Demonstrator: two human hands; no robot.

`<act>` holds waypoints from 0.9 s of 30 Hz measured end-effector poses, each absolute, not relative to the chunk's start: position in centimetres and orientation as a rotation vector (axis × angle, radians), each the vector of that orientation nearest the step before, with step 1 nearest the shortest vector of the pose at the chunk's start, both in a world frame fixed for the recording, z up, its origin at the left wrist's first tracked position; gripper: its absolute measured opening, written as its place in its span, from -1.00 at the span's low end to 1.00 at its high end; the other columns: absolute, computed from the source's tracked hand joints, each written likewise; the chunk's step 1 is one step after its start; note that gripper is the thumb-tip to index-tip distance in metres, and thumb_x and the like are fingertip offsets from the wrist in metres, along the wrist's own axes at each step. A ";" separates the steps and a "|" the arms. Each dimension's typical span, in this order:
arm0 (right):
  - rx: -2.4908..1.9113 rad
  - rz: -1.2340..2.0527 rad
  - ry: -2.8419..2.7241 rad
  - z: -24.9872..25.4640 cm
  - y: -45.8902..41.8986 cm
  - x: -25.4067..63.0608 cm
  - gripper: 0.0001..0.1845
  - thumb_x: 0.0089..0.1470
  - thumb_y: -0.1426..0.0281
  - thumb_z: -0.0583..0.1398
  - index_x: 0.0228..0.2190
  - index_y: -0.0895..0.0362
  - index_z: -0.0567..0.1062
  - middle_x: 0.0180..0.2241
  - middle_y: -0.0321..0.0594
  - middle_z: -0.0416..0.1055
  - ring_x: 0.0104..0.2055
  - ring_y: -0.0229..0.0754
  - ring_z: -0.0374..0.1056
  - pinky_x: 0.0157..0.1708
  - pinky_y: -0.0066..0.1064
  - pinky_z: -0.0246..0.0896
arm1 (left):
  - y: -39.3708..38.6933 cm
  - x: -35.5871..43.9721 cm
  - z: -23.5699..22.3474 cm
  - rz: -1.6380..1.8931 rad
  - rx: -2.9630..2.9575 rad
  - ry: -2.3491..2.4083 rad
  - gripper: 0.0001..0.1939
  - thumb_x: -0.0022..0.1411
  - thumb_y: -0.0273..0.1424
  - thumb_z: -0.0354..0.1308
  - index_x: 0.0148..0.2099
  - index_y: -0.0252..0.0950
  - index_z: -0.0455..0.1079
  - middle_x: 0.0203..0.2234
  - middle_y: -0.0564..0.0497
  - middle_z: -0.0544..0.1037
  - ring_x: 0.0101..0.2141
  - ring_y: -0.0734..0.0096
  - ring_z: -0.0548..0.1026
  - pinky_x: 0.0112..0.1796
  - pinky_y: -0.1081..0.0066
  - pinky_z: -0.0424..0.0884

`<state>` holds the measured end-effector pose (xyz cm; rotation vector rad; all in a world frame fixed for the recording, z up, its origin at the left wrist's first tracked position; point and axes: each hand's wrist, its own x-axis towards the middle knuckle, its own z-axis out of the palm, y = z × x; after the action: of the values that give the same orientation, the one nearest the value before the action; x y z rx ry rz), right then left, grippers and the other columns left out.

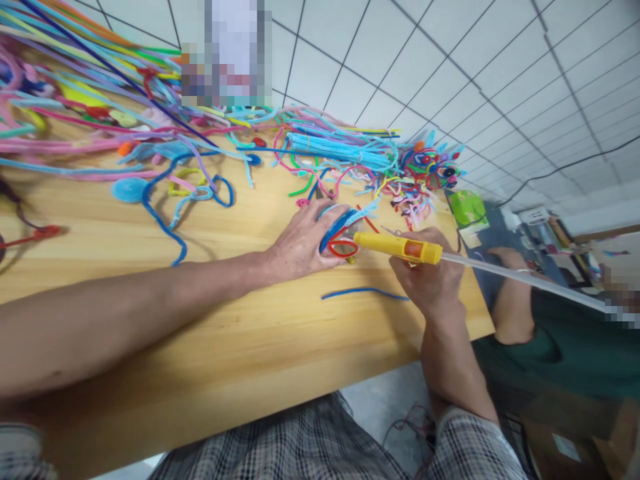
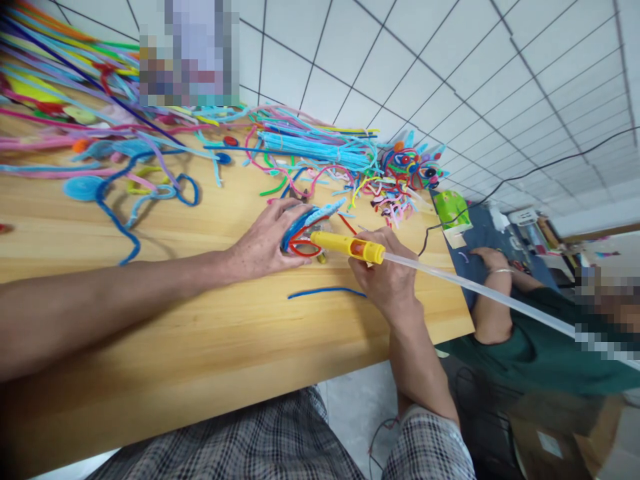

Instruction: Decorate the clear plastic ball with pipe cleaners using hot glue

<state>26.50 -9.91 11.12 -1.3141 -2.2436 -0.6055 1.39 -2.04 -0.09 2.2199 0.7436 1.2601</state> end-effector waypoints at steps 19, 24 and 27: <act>-1.281 -0.593 -2.259 11.7 -9.9 26.0 -0.71 0.05 0.55 0.26 -0.18 0.00 0.49 -0.34 -0.29 0.57 -0.36 -0.08 0.55 -0.41 -0.29 0.46 | -2.0 1.3 -0.2 1.263 2.241 0.746 0.01 0.17 -0.13 0.57 0.52 -0.13 0.16 0.35 -0.30 0.37 0.37 -0.20 0.37 0.36 -0.24 0.39; -1.296 -0.529 -2.256 11.7 -10.0 26.2 -0.68 0.06 0.56 0.27 -0.17 -0.03 0.50 -0.33 -0.27 0.56 -0.31 -0.04 0.56 -0.37 -0.25 0.49 | -2.1 1.4 0.0 1.254 2.239 0.759 0.03 0.15 -0.14 0.58 0.51 -0.13 0.15 0.36 -0.32 0.36 0.37 -0.21 0.37 0.36 -0.25 0.39; -1.275 -0.557 -2.256 11.6 -10.1 26.1 -0.66 0.06 0.58 0.27 -0.15 -0.03 0.50 -0.31 -0.27 0.56 -0.31 -0.04 0.56 -0.37 -0.25 0.50 | -2.1 1.4 0.0 1.251 2.222 0.754 0.02 0.14 -0.16 0.58 0.50 -0.09 0.15 0.35 -0.28 0.37 0.37 -0.21 0.37 0.36 -0.25 0.39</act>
<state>26.13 -10.07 11.62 -1.2746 -2.2557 -0.5568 1.39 -2.12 -0.01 2.2223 0.7544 1.2508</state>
